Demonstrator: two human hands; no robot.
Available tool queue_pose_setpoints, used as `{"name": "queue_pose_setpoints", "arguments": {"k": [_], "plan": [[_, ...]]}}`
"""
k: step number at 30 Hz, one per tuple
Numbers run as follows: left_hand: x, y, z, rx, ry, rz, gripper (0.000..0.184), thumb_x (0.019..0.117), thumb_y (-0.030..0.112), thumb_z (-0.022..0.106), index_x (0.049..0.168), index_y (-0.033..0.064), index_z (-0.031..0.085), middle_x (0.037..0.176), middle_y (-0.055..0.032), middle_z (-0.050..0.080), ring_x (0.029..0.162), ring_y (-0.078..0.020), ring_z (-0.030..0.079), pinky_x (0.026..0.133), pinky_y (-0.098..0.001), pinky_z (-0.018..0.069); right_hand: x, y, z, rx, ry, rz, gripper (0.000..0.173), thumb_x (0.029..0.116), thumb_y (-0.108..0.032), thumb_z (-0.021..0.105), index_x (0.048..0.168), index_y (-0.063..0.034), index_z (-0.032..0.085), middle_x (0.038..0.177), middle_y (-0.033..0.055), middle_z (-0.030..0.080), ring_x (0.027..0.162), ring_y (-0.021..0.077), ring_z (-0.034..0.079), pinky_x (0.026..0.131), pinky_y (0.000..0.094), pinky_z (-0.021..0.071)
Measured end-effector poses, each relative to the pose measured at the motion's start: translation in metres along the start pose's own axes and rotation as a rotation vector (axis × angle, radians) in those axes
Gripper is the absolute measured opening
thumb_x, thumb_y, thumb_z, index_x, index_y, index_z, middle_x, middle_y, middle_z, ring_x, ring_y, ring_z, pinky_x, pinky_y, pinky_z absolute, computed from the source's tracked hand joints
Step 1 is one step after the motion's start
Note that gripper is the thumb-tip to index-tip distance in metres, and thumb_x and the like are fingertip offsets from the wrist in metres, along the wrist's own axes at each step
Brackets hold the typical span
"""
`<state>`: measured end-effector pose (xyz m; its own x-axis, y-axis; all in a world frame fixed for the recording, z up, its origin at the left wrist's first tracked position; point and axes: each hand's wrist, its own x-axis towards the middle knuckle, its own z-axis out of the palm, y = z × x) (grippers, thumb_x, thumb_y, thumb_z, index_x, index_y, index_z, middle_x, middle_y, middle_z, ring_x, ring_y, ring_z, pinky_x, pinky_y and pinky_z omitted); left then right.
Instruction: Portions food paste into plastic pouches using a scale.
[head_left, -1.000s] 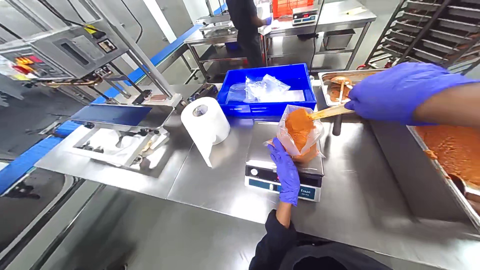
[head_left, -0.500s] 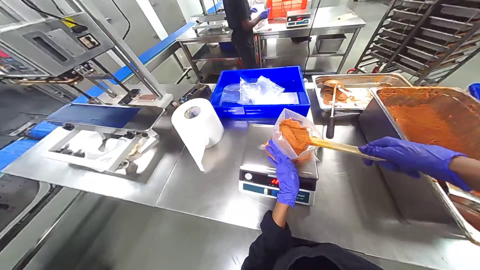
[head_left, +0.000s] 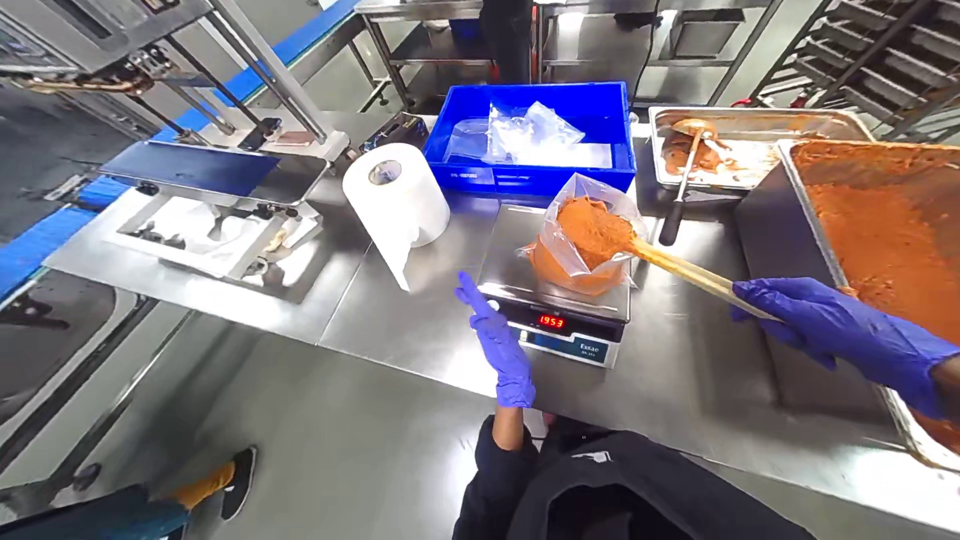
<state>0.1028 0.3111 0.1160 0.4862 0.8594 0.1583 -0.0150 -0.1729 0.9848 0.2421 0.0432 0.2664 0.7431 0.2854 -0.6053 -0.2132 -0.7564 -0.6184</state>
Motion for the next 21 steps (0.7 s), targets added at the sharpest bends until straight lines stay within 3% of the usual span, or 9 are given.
{"name": "queue_pose_setpoints", "arguments": {"k": [2,5,9,13,17,19,21], "plan": [[-0.005,0.0,0.001,-0.076,-0.077,0.009,0.098,0.0962,0.077,0.012,0.164,0.0057,0.013,0.169,-0.0219,-0.002,0.158,-0.0294,0.008,0.123,-0.0372,0.0194,-0.003,-0.001,0.001,0.003,-0.012,0.006,0.04,0.1126,-0.03,0.036,0.097,-0.0094,0.066,0.053,-0.0046,0.045,0.039,0.0046,0.038,0.037,0.0196,0.033],[-0.01,0.001,0.008,-0.169,-0.122,0.024,0.112,0.0887,0.086,0.012,0.162,0.0004,0.015,0.169,-0.0237,0.003,0.156,-0.0245,0.012,0.12,-0.0323,0.0238,-0.014,0.009,0.0,0.035,-0.016,-0.015,0.039,0.1128,-0.028,0.036,0.097,-0.0101,0.066,0.052,-0.0068,0.044,0.038,0.0027,0.037,0.037,0.0182,0.0324],[-0.009,-0.002,0.009,-0.24,-0.14,0.046,0.11,0.0913,0.083,0.011,0.161,-0.0019,0.015,0.169,-0.0223,0.004,0.157,-0.0237,0.01,0.122,-0.0338,0.0205,-0.022,0.025,-0.003,0.146,0.019,-0.062,0.041,0.1123,-0.027,0.033,0.095,-0.0121,0.067,0.051,-0.0088,0.045,0.038,0.0009,0.037,0.035,0.0166,0.0319],[-0.006,0.001,0.01,-0.255,-0.147,0.038,0.108,0.0914,0.084,0.014,0.162,0.002,0.015,0.17,-0.0202,0.001,0.157,-0.022,0.01,0.12,-0.0319,0.0241,-0.017,0.024,-0.003,0.199,0.067,-0.104,0.041,0.1129,-0.028,0.032,0.096,-0.0136,0.067,0.052,-0.0099,0.045,0.038,0.0001,0.038,0.035,0.0159,0.0343],[-0.004,-0.004,-0.011,-0.255,-0.079,0.019,0.112,0.0891,0.087,0.014,0.163,0.0029,0.014,0.17,-0.0213,0.002,0.158,-0.0284,0.007,0.126,-0.0432,0.0185,-0.013,0.028,-0.002,0.205,0.087,-0.16,0.039,0.1122,-0.028,0.033,0.097,-0.0164,0.067,0.052,-0.0128,0.047,0.038,-0.0028,0.038,0.035,0.0137,0.0339],[-0.002,-0.01,-0.028,-0.23,-0.025,0.042,0.106,0.0929,0.082,0.012,0.163,0.0024,0.01,0.17,-0.0207,0.002,0.158,-0.0261,0.007,0.126,-0.0409,0.0154,-0.012,0.027,-0.002,0.225,0.098,-0.155,0.039,0.112,-0.027,0.033,0.096,-0.0151,0.067,0.053,-0.0121,0.048,0.038,-0.0029,0.039,0.035,0.0131,0.0347],[-0.001,-0.016,-0.043,-0.171,0.03,0.031,0.104,0.0927,0.081,0.006,0.164,0.0054,0.007,0.17,-0.0174,0.002,0.157,-0.0224,0.013,0.123,-0.0353,0.0207,-0.014,0.022,-0.001,0.236,0.114,-0.131,0.04,0.1127,-0.023,0.031,0.094,-0.0129,0.065,0.052,-0.0108,0.046,0.037,-0.0024,0.038,0.035,0.0128,0.0342]]}}
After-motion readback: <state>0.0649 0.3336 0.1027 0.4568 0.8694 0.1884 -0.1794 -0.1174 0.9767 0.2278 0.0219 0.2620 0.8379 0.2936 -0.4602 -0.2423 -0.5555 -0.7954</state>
